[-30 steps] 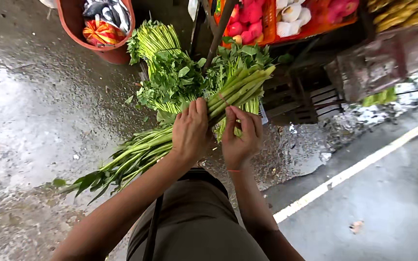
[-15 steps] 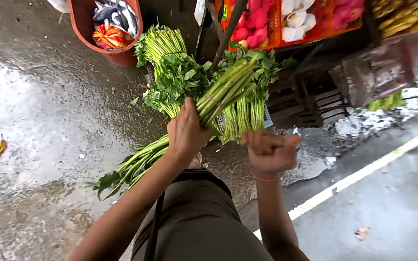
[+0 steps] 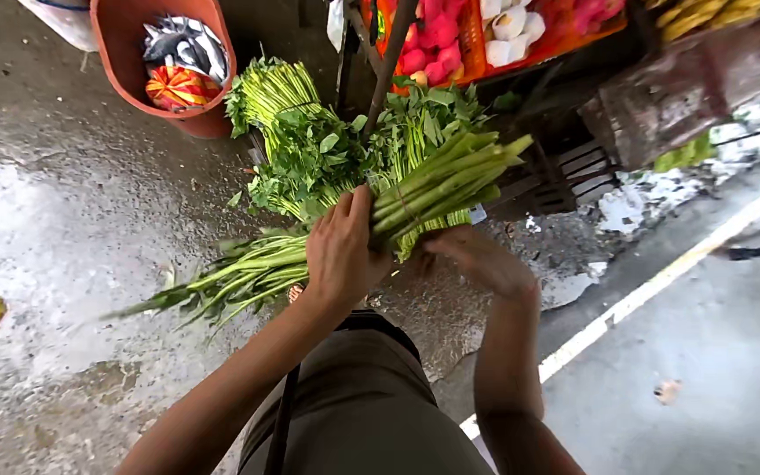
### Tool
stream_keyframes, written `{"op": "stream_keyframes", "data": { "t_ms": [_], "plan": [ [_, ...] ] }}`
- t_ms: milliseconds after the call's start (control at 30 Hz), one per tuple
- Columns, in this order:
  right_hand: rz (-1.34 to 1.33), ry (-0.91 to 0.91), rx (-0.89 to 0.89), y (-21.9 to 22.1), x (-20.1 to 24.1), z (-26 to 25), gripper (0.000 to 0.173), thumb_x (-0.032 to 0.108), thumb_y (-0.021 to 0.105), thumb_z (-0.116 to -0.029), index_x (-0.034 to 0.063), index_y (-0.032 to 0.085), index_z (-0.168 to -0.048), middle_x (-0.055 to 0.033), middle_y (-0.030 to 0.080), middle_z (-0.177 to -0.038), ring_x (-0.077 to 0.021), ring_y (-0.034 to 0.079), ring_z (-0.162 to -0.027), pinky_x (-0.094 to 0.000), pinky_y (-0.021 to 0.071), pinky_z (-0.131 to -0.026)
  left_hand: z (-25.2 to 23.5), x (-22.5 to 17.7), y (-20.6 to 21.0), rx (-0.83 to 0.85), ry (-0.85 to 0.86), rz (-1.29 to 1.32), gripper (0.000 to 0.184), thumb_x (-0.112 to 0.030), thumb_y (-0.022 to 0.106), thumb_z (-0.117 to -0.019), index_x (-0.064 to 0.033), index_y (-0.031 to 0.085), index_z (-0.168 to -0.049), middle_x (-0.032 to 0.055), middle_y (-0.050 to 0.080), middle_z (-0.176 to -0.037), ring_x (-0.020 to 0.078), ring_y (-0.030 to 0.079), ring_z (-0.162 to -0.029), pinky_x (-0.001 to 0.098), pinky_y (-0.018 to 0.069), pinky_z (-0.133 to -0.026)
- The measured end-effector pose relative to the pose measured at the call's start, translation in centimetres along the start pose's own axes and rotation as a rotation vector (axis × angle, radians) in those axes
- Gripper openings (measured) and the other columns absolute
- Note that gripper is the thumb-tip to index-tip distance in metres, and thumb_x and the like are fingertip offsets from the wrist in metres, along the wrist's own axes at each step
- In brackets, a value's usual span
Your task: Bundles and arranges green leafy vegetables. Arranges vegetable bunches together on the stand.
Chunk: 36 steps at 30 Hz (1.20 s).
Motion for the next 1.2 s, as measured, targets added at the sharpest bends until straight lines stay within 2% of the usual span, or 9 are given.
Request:
{"op": "stream_keyframes", "data": {
  "t_ms": [100, 167, 333, 433, 533, 700, 800, 967, 1200],
  "plan": [
    [-0.07, 0.012, -0.24, -3.8, -1.8, 0.4, 0.017, 0.015, 0.057, -0.099, 0.0071, 0.064, -0.112, 0.0043, 0.07, -0.095, 0.0007, 0.066, -0.084, -0.0199, 0.0572, -0.074, 0.5, 0.0, -0.1, 0.015, 0.125, 0.057, 0.054, -0.017, 0.082, -0.0658, -0.0043, 0.064, -0.115, 0.0144, 0.067, -0.097, 0.0344, 0.068, -0.085, 0.0541, 0.0547, -0.068],
    [-0.128, -0.062, -0.031, -5.5, -1.8, -1.6, 0.053, 0.028, 0.054, -0.1025, 0.004, 0.048, -0.15, -0.0064, 0.066, -0.135, -0.0091, 0.066, -0.117, -0.0264, 0.0541, -0.098, 0.6, -0.1, 0.4, 0.097, 0.246, 0.109, 0.051, -0.018, 0.083, -0.0644, -0.0069, 0.067, -0.112, 0.0102, 0.068, -0.094, 0.0299, 0.069, -0.083, 0.052, 0.0563, -0.067],
    [0.125, -0.267, 0.123, -6.9, 3.6, -4.6, 0.094, 0.045, 0.086, -0.0773, -0.0074, 0.049, -0.146, -0.0094, 0.073, -0.126, -0.0162, 0.072, -0.114, -0.0274, 0.0584, -0.1, 0.3, -0.5, 2.1, 0.453, 0.503, 0.052, 0.053, -0.015, 0.086, -0.066, -0.015, 0.067, -0.116, 0.0066, 0.07, -0.102, 0.0274, 0.07, -0.094, 0.0501, 0.0577, -0.076],
    [0.058, -0.242, 0.309, -5.6, 6.4, -5.3, 0.098, 0.066, 0.077, -0.0779, -0.0084, 0.057, -0.139, -0.0089, 0.074, -0.123, -0.0153, 0.073, -0.111, -0.0288, 0.0611, -0.097, 0.1, -1.0, 3.1, 0.678, 0.492, 0.0, 0.059, -0.015, 0.084, -0.0714, -0.0145, 0.065, -0.127, 0.009, 0.07, -0.108, 0.0303, 0.069, -0.099, 0.0524, 0.0558, -0.081],
    [-0.179, -0.147, 0.207, -4.9, 7.3, -5.7, 0.059, 0.05, 0.053, -0.1027, -0.003, 0.066, -0.125, -0.0096, 0.074, -0.121, -0.0204, 0.074, -0.109, -0.0369, 0.0624, -0.094, -0.2, -1.2, 3.2, 0.785, 0.494, 0.0, 0.066, -0.012, 0.084, -0.0731, -0.0137, 0.062, -0.135, 0.0105, 0.069, -0.117, 0.0319, 0.067, -0.105, 0.053, 0.0546, -0.086],
    [-0.598, 0.238, -0.386, -4.0, 7.2, -2.8, 0.065, 0.046, 0.015, -0.1124, 0.0015, 0.052, -0.141, -0.0113, 0.065, -0.134, -0.0167, 0.065, -0.121, -0.0307, 0.0515, -0.103, -0.1, -0.4, 1.0, 0.283, 0.609, 0.2, 0.046, -0.015, 0.081, -0.0672, -0.0104, 0.069, -0.112, 0.0079, 0.071, -0.101, 0.0269, 0.07, -0.091, 0.0476, 0.0577, -0.075],
    [-0.696, -0.105, -0.403, -4.8, -1.6, -2.4, 0.078, 0.06, 0.006, -0.1077, 0.0056, 0.038, -0.155, -0.0073, 0.054, -0.152, -0.0162, 0.056, -0.136, -0.033, 0.0463, -0.114, 0.0, 0.7, 0.1, 0.064, 0.324, 0.285, 0.047, -0.016, 0.08, -0.0694, -0.004, 0.067, -0.112, 0.0098, 0.07, -0.094, 0.0259, 0.069, -0.081, 0.0478, 0.0576, -0.067],
    [-0.539, -0.48, -0.796, 2.6, -3.5, -1.2, 0.076, 0.065, 0.07, -0.0857, 0.0229, 0.055, -0.147, 0.0117, 0.065, -0.134, -0.0042, 0.063, -0.119, -0.0275, 0.0534, -0.103, -0.1, 2.3, 0.0, 0.042, 0.014, 0.299, 0.054, -0.02, 0.079, -0.0731, -0.0067, 0.059, -0.121, 0.0082, 0.068, -0.095, 0.0227, 0.068, -0.081, 0.0479, 0.057, -0.065],
    [-0.369, -0.816, -0.638, -1.0, 2.2, -0.8, 0.091, 0.059, 0.077, -0.0846, -0.0037, 0.049, -0.144, -0.022, 0.058, -0.144, -0.0401, 0.055, -0.135, -0.0542, 0.0468, -0.116, 0.6, 2.0, 0.3, 0.192, 0.147, 0.229, 0.05, -0.013, 0.083, -0.0712, -0.0082, 0.062, -0.117, 0.0088, 0.067, -0.101, 0.0256, 0.068, -0.085, 0.0483, 0.058, -0.07]
  ]
}}
Point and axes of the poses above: each hand's wrist, its own z-axis away from the middle knuckle, its own y-axis out of the palm, x = y × z, the point moved 3 cm from there along -z, towards the middle knuckle
